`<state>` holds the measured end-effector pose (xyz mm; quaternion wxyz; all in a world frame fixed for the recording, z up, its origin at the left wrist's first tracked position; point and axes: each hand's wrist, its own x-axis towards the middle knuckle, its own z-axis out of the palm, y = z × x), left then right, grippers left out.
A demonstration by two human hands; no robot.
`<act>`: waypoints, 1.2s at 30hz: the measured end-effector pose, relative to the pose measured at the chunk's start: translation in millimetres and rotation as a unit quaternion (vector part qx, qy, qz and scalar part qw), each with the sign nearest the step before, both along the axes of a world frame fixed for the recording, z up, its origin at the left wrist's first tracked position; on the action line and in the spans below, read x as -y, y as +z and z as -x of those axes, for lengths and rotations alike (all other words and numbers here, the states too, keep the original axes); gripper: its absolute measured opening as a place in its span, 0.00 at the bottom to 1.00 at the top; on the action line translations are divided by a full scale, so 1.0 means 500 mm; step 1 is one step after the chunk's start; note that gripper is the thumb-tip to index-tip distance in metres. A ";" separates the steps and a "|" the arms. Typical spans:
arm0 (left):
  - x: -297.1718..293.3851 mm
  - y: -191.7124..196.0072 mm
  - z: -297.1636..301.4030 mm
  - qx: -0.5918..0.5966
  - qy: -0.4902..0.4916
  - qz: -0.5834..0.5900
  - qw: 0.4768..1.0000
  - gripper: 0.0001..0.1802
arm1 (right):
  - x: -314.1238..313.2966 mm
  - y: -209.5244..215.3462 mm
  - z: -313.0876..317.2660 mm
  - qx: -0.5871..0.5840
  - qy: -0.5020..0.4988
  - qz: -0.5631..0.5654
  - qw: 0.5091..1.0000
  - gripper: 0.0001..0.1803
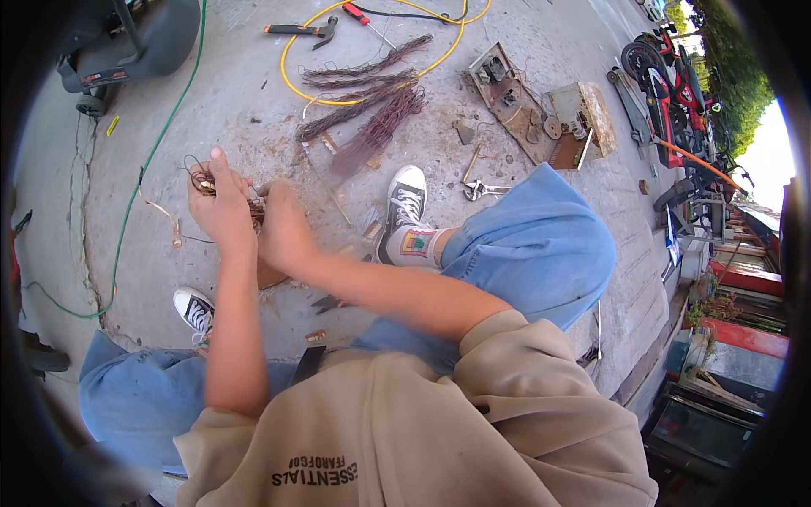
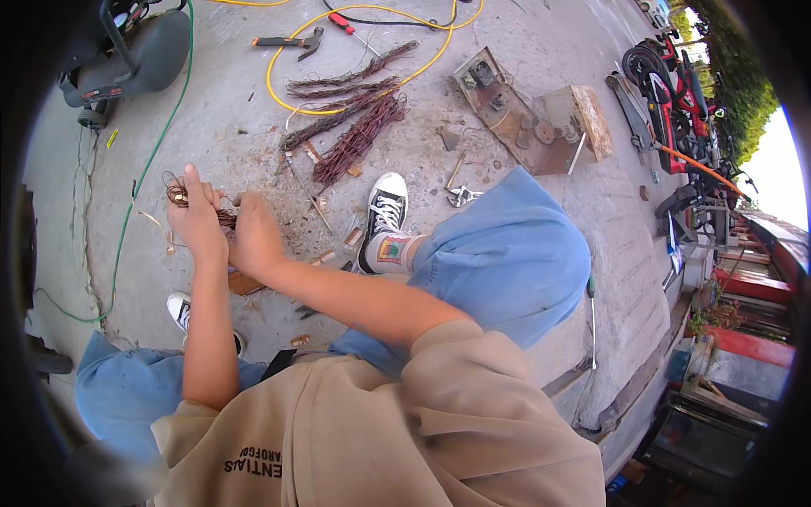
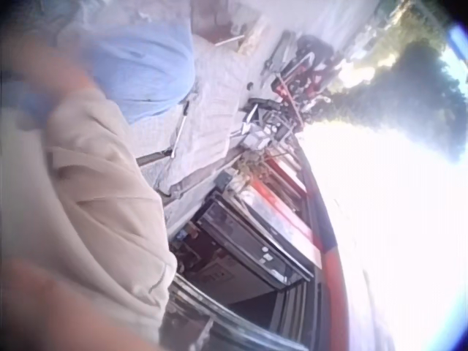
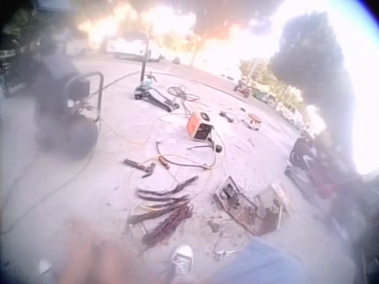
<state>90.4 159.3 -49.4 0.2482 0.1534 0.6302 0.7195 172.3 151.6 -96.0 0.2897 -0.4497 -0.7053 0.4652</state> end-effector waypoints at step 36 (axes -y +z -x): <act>0.072 -0.035 0.123 0.168 -0.145 0.089 0.971 0.27 | -0.121 -0.012 -0.037 -0.085 0.244 0.334 0.907 0.24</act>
